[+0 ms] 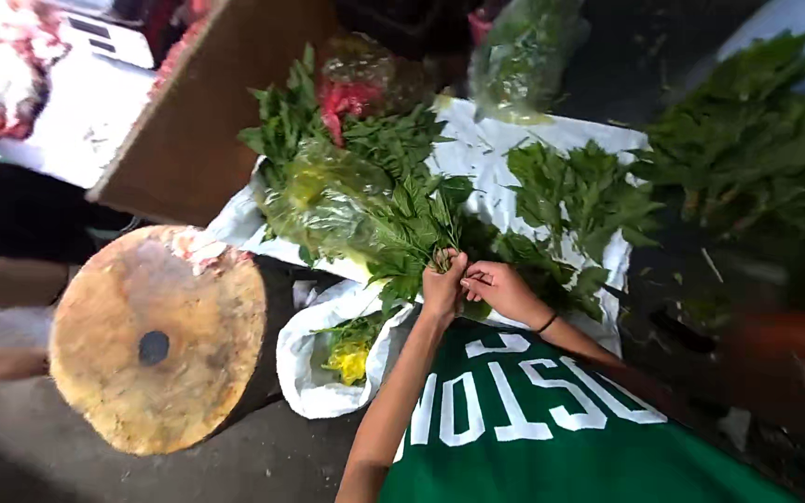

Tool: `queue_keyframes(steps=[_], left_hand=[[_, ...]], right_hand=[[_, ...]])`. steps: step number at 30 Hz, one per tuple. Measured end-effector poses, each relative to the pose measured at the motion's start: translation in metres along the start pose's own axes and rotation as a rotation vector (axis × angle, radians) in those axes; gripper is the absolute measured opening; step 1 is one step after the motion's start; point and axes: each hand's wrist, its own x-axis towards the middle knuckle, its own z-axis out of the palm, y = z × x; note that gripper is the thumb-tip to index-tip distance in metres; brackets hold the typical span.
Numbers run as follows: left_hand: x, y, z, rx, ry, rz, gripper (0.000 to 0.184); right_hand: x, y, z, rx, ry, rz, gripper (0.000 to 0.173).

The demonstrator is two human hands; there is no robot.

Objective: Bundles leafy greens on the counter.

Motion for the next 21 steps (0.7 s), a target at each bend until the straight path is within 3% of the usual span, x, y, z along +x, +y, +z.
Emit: queue_keyframes(steps=[2,5,9,13,16,18,21], left_hand=[[0.009,-0.017,0.018,0.008,-0.072,-0.061,0.012],[0.015,-0.043,0.035,0.085,-0.132,-0.31,0.04],[0.011,-0.069,0.047,-0.001,-0.298,-0.53,0.047],[0.011,-0.074,0.057,0.049,-0.34,-0.48,0.065],[0.017,-0.081,0.057,0.124,-0.256,-0.444,0.046],[0.015,-0.078,0.049,0.044,-0.245,-0.431,0.044],[-0.006,-0.063,0.031,-0.131,-0.232,-0.425,0.043]], right_hand=[[-0.008,0.011,-0.024,-0.033,0.109,-0.005,0.02],[-0.027,0.025,-0.055,-0.168,0.309,-0.025,0.02],[-0.046,0.026,-0.067,-0.159,0.431,0.0,0.019],[-0.042,0.038,-0.046,-0.186,0.257,0.164,0.021],[-0.047,0.054,-0.038,-0.312,0.113,0.182,0.029],[-0.055,0.062,-0.046,-0.301,0.04,0.18,0.036],[-0.066,0.081,-0.064,-0.255,0.137,0.19,0.037]])
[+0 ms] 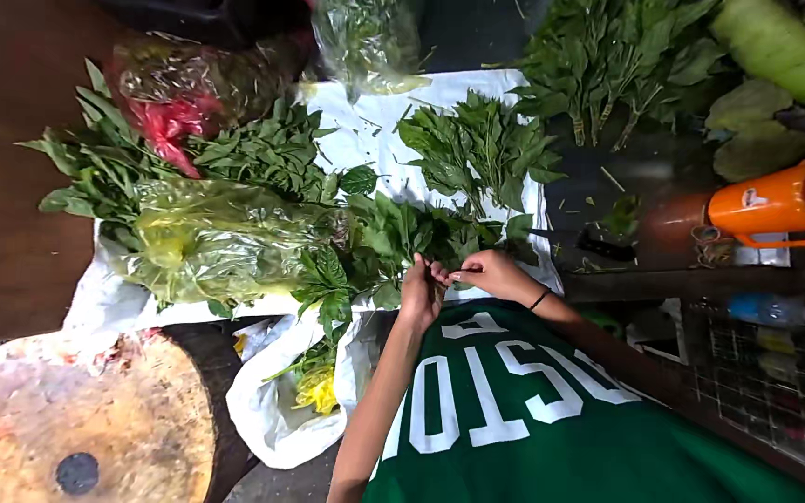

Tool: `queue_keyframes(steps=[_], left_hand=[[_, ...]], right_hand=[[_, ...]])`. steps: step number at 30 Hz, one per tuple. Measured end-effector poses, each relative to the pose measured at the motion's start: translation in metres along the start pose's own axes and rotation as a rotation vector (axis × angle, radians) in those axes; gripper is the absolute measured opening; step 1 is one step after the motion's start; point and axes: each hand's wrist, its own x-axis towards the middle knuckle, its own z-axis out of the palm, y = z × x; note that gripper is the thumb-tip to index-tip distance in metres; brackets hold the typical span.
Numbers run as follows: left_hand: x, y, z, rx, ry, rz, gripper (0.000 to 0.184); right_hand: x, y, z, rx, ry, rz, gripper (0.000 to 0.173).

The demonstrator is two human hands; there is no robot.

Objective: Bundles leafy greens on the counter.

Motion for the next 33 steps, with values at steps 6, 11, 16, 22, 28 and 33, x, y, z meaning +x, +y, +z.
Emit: queue_keyframes(steps=[6,11,16,22,28,33], left_hand=[[-0.058,0.0,-0.039,0.35,-0.169,0.044,0.046],[-0.069,0.013,-0.045,0.637,-0.078,0.067,0.038],[-0.079,0.028,-0.066,0.216,0.039,0.129,0.031],[-0.081,0.046,-0.061,-0.204,-0.027,0.106,0.045],[-0.072,0.033,-0.059,-0.301,-0.272,0.13,0.027],[-0.063,0.028,-0.064,-0.182,-0.334,0.126,0.018]], right_hand=[[0.029,0.028,-0.025,0.045,0.286,0.087,0.024],[0.077,0.043,-0.029,-0.117,0.467,0.12,0.021],[0.118,0.042,-0.035,-0.233,0.384,0.274,0.025],[0.116,0.044,-0.056,-0.03,0.33,0.313,0.028],[0.086,0.016,-0.079,-0.231,0.326,0.321,0.026],[0.079,0.046,-0.093,-0.314,0.327,0.22,0.03]])
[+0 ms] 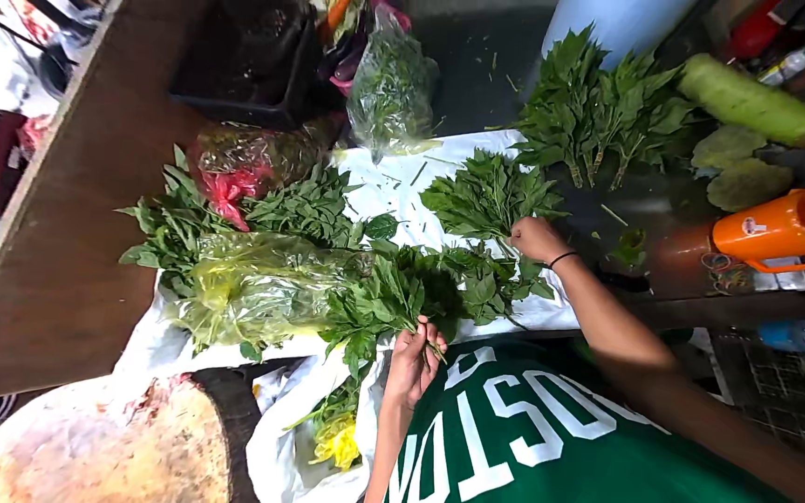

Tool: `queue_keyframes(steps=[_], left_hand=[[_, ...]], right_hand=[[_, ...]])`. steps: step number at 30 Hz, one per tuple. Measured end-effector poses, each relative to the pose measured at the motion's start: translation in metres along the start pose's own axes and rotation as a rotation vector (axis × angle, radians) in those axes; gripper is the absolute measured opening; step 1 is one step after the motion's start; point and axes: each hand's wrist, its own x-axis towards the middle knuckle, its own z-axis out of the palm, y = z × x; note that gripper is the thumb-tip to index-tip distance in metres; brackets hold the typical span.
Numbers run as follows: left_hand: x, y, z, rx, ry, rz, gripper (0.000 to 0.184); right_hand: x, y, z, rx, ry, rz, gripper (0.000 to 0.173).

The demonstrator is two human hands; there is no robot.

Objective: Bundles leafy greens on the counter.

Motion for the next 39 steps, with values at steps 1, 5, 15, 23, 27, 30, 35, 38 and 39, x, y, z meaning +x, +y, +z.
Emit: queue_keyframes(steps=[1,5,15,23,27,30,35,38,39], left_hand=[[0.004,0.0,0.0,-0.021,-0.01,-0.01,0.017],[0.021,-0.003,0.007,-0.236,-0.079,-0.011,0.019],[0.075,-0.008,0.043,-0.053,0.149,0.002,0.033],[0.097,-0.03,0.066,0.131,0.084,-0.061,0.027],[0.104,-0.032,0.078,0.245,0.101,-0.073,0.016],[0.104,-0.028,0.081,0.321,0.127,-0.044,0.016],[0.107,-0.029,0.062,0.292,0.306,0.033,0.028],[0.115,-0.009,0.05,0.334,0.319,0.076,0.026],[0.115,-0.008,0.05,0.357,0.321,0.081,0.024]], right_hand=[[-0.002,0.005,-0.007,0.117,0.005,-0.032,0.029],[-0.044,-0.018,-0.044,0.669,-0.007,-0.175,0.019],[-0.08,-0.035,-0.018,0.987,0.1,-0.186,0.016],[-0.108,-0.07,0.006,1.068,-0.05,-0.237,0.026],[-0.123,-0.077,0.019,1.01,-0.143,-0.257,0.022],[-0.125,-0.083,0.019,0.913,-0.061,-0.339,0.018],[-0.132,-0.069,0.025,0.696,0.03,-0.301,0.024],[-0.121,-0.049,0.019,0.391,-0.213,-0.164,0.028],[-0.118,-0.044,0.018,0.31,-0.306,-0.136,0.03]])
